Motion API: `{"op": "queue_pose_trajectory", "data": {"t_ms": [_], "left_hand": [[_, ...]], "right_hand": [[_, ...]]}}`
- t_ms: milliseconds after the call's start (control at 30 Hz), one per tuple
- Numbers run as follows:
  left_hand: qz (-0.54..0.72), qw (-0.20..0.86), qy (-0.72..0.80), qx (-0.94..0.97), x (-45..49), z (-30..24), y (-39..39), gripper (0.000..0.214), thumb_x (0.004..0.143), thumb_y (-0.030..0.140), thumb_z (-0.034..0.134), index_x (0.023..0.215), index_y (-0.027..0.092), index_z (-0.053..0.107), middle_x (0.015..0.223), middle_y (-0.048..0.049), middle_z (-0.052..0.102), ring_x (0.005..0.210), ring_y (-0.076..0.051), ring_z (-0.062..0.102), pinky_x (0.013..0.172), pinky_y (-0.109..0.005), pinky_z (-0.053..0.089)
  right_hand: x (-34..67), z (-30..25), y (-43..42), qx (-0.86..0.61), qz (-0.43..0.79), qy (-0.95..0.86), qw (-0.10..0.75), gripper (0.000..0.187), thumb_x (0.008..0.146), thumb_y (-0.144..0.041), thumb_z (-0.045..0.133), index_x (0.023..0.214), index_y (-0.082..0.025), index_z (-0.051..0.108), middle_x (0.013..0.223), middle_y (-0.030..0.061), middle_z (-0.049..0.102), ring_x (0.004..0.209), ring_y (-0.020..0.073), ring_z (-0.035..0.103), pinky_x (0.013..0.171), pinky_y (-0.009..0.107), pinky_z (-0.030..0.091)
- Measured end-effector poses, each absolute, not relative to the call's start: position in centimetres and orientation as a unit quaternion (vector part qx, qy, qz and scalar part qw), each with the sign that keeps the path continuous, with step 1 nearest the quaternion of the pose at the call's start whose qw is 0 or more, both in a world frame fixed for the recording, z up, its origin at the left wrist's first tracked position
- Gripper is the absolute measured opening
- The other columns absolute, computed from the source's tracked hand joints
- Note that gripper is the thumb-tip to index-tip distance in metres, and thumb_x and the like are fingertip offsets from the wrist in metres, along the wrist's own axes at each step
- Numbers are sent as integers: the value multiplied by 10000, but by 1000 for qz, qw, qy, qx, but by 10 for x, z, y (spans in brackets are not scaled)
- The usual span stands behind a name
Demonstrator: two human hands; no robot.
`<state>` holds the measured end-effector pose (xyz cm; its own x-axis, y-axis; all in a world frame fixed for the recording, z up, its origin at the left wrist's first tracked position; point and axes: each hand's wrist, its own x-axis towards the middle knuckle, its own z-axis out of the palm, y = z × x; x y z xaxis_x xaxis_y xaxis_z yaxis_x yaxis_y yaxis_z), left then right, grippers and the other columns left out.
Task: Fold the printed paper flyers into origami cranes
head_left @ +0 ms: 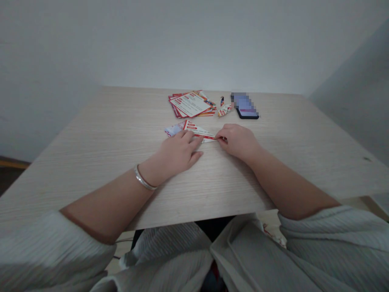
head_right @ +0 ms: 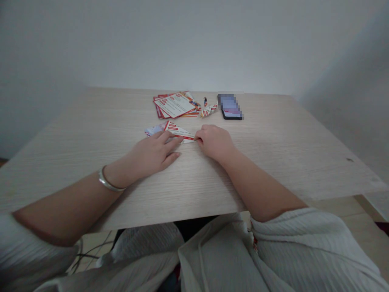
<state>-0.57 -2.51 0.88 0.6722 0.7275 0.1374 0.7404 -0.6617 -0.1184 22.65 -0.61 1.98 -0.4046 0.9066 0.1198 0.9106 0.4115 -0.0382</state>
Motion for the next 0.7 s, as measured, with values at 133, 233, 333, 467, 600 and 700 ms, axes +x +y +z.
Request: {"op": "queue_pose_trajectory", "data": {"t_ms": [133, 233, 333, 467, 600, 700], "left_hand": [[-40, 69, -387, -919, -5, 7, -25, 516, 1083, 411, 406, 1413, 64, 599, 1417, -232, 600, 1278, -376, 595, 1078, -519, 515], [-44, 66, -376, -923, -6, 5, -24, 552, 1085, 428, 398, 1435, 40, 575, 1429, -236, 601, 1297, -374, 584, 1100, -518, 503], [-44, 69, -372, -924, -6, 4, -24, 551, 1089, 433, 387, 1424, 44, 585, 1413, -235, 615, 1281, -368, 594, 1115, -518, 494], [-32, 70, -373, -925, -4, 7, -25, 548, 1089, 449, 392, 1429, 67, 590, 1400, -232, 622, 1274, -372, 597, 1106, -525, 500], [-19, 78, -383, -920, -5, 9, -26, 531, 1091, 455, 391, 1431, 104, 596, 1368, -213, 636, 1235, -364, 616, 1047, -512, 535], [-19, 85, -384, -919, -6, 9, -25, 542, 1095, 460, 379, 1454, 108, 581, 1368, -205, 634, 1239, -360, 617, 1042, -498, 536]], "right_hand": [[230, 16, -2, -546, 16, -833, 87, 264, 992, -204, 559, 1059, -204, 814, 1076, 94, 753, 981, 214, 672, 826, 321, 468], [231, 14, 0, -547, 35, -830, 101, 245, 976, -195, 575, 1049, -196, 809, 1050, 94, 743, 937, 203, 661, 832, 315, 470], [232, 12, 0, -546, 39, -831, 103, 232, 969, -188, 574, 1023, -186, 800, 1030, 92, 735, 918, 201, 652, 821, 310, 466], [234, 9, 3, -543, 57, -830, 116, 227, 964, -174, 567, 1026, -175, 786, 1038, 94, 722, 881, 189, 640, 824, 301, 467], [237, 7, 4, -524, 65, -839, 130, 220, 946, -150, 583, 1050, -173, 775, 1051, 90, 731, 873, 185, 648, 812, 293, 469], [235, 11, -1, -513, 23, -849, 123, 233, 962, -170, 584, 1089, -192, 779, 1113, 88, 763, 947, 207, 682, 812, 307, 468]]}}
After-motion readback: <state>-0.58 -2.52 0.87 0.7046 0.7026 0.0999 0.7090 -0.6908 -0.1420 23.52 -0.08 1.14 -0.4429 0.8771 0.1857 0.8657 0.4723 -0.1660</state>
